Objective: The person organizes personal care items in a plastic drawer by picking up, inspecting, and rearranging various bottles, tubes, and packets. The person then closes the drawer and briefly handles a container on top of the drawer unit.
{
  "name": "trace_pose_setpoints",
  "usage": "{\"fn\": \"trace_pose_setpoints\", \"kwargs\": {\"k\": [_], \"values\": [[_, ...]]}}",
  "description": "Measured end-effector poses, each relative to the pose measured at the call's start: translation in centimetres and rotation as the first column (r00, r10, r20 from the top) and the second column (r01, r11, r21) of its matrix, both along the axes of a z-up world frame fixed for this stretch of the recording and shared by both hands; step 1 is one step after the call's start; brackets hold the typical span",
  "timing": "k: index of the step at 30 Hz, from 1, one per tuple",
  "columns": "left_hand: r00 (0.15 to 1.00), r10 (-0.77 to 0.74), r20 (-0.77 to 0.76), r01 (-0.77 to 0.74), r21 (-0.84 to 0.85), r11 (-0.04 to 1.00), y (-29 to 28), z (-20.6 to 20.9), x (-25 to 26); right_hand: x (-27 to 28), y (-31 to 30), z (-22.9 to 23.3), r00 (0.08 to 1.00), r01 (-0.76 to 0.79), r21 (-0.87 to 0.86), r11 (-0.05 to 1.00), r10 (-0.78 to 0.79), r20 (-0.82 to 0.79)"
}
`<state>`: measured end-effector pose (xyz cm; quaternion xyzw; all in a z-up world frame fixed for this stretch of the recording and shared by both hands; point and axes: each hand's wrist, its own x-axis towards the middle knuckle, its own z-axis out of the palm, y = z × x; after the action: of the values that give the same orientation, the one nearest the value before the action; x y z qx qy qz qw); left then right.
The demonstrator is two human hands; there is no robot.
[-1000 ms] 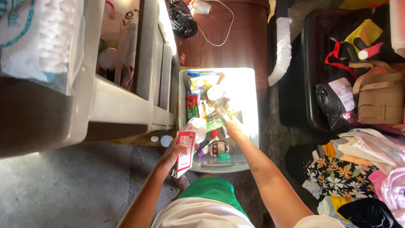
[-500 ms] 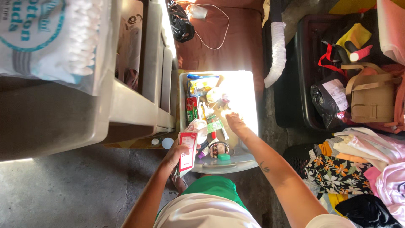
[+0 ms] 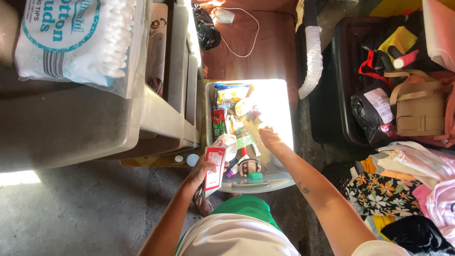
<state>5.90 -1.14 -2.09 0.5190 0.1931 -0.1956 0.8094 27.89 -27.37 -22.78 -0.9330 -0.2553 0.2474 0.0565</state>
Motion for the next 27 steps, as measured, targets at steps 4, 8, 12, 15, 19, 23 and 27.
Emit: {"fn": "trace_pose_setpoints", "kwargs": {"k": [4, 8, 12, 15, 19, 23, 27], "values": [[0.998, 0.048, 0.037, -0.047, -0.024, 0.999, -0.4, 1.4, -0.2, -1.4, -0.4, 3.3, 0.998, 0.02, 0.086, 0.996, -0.025, 0.052], [0.999, 0.028, 0.017, -0.028, -0.042, 0.999, -0.4, 2.4, -0.6, -3.8, -0.6, 8.3, 0.991, 0.131, 0.215, 0.968, -0.126, -0.037], [0.998, -0.039, 0.046, 0.043, -0.097, 0.994, 0.0, 0.4, -0.6, -6.9, 0.5, 11.8, 0.982, 0.156, 0.65, 0.744, -0.048, -0.181], [0.993, -0.111, 0.028, 0.114, -0.158, 0.981, 0.2, -1.2, -0.8, -10.1, 2.0, 13.0, 0.844, 0.411, 0.7, 0.584, 0.045, -0.534], [0.974, -0.218, 0.058, 0.225, -0.168, 0.96, 0.4, -2.3, -1.5, -15.2, 3.9, 14.2, 0.868, 0.436, 0.522, 0.733, -0.189, -0.46], [0.978, -0.207, 0.035, 0.21, -0.137, 0.968, 1.2, -2.7, -2.8, -17.4, 3.1, 13.3, 0.933, 0.358, 0.594, 0.72, -0.254, -0.255], [0.989, -0.148, 0.011, 0.148, -0.155, 0.977, 2.6, -1.1, -4.0, -16.9, 0.5, 11.1, 0.944, 0.306, 0.559, 0.771, -0.323, -0.071]]}}
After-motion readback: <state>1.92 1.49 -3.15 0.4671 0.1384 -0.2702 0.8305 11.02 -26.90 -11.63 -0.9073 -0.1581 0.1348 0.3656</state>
